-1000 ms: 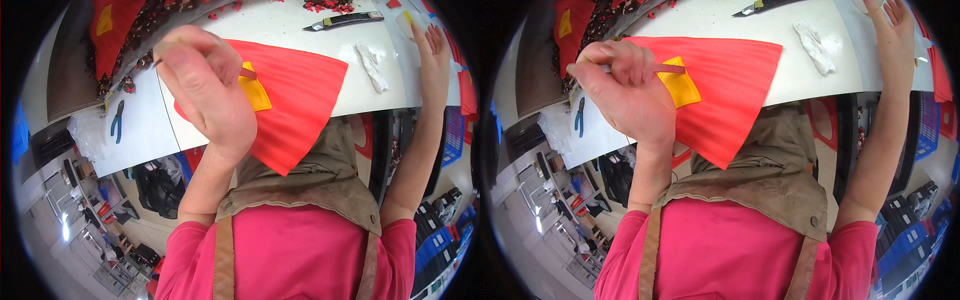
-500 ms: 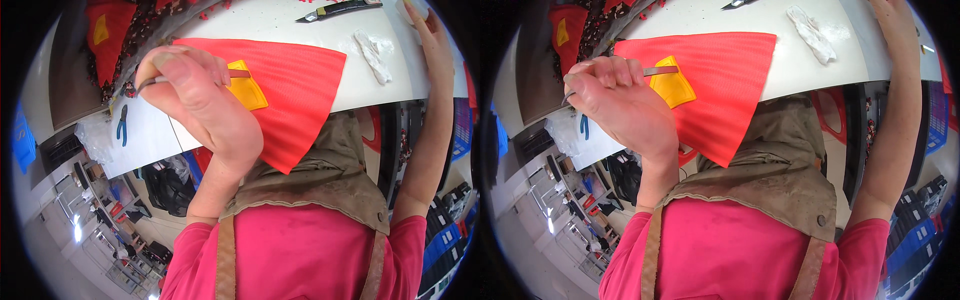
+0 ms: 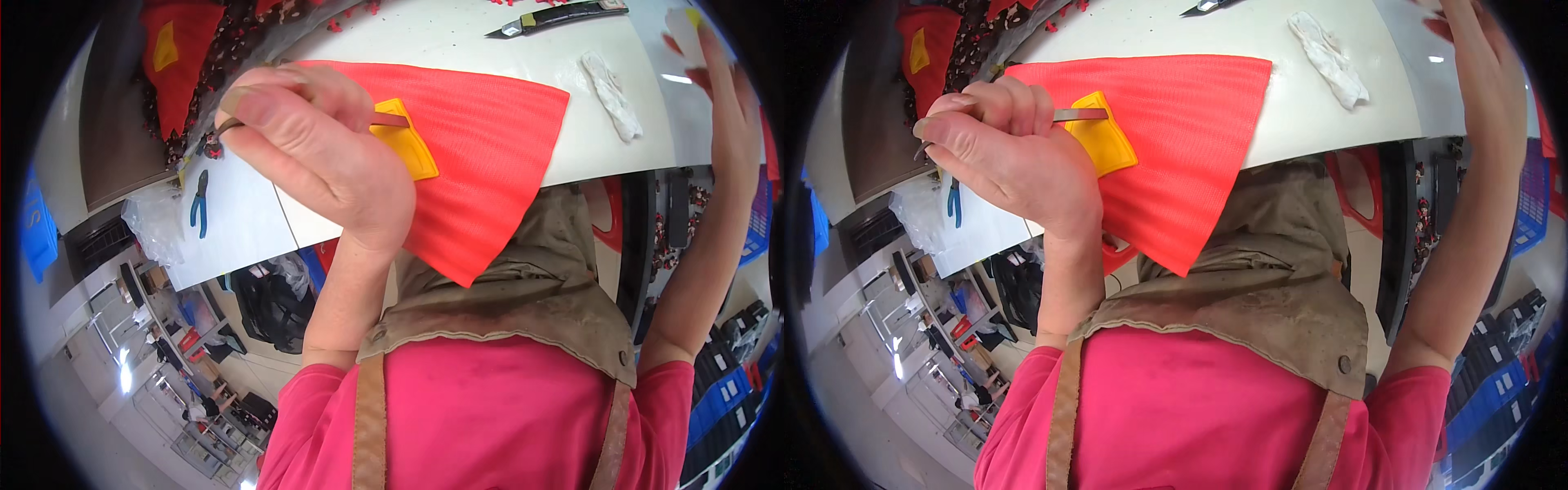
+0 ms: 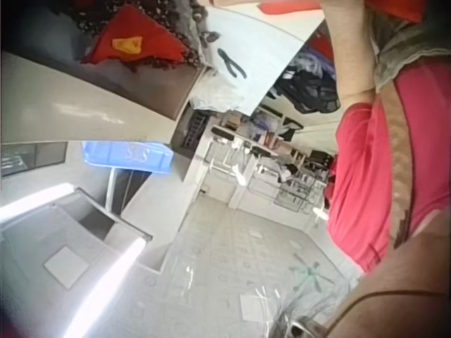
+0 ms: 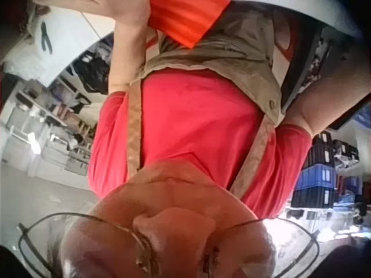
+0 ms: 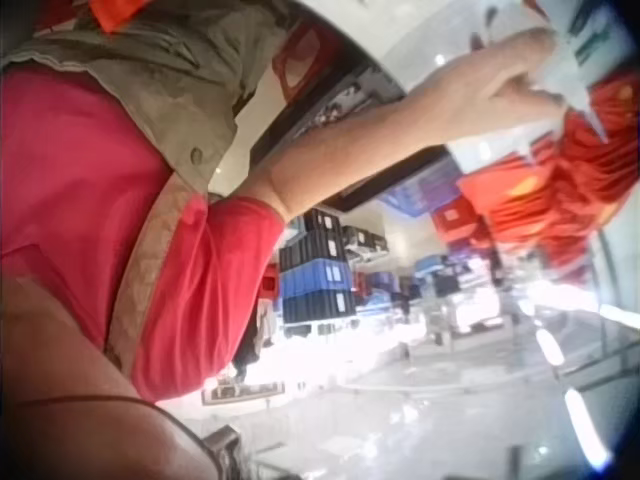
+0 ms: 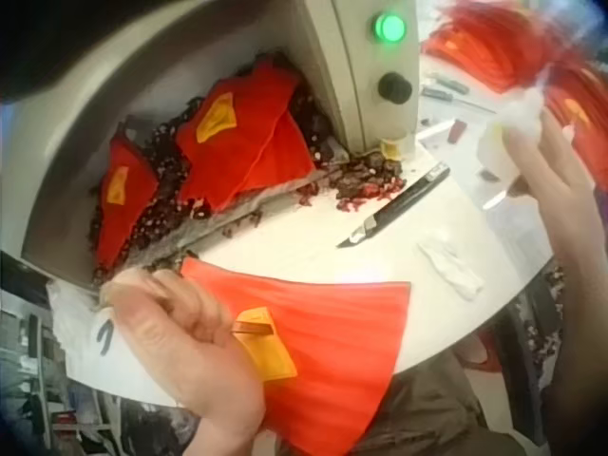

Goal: Glue a yellow felt emblem onto a red fabric toy cape and use a pick tool to precisely position the fabric.

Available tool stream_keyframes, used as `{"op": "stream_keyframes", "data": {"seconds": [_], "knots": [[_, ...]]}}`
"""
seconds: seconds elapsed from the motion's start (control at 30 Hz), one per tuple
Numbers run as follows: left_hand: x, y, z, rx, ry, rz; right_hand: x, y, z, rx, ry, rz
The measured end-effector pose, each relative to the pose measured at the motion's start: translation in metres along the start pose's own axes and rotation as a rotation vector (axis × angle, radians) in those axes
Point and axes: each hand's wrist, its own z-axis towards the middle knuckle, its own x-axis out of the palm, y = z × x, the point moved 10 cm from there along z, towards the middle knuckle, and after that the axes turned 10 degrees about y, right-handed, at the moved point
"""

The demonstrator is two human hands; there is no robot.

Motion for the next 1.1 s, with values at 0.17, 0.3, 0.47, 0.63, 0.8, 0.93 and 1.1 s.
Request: {"op": "stream_keyframes", "data": {"seconds": [0.17, 0.3, 0.47, 0.63, 0.8, 0.93, 1.1], "knots": [[-0.004, -0.002, 0.001, 0.044, -0.028, 0.054, 0.057, 0.089, -0.050, -0.005, 0.287, -0.010], [0.000, -0.008, -0.003, 0.121, -0.017, 0.113, 0.087, 0.095, -0.078, 0.004, 0.458, -0.003], [0.003, -0.004, 0.000, 0.087, 0.029, 0.067, 0.110, 0.124, -0.082, -0.267, 0.509, 0.081], [0.005, -0.005, 0.000, 0.081, -0.009, 0.059, 0.116, 0.141, -0.079, -0.377, 0.509, -0.089], [-0.001, -0.002, 0.002, 0.077, -0.035, 0.022, 0.127, 0.147, -0.078, -0.430, 0.538, -0.203], [-0.003, -0.001, 0.002, 0.067, -0.054, -0.016, 0.130, 0.150, -0.077, -0.436, 0.556, -0.229], [-0.004, 0.002, 0.001, 0.069, -0.045, -0.039, 0.135, 0.151, -0.077, -0.433, 0.585, -0.241]]}}
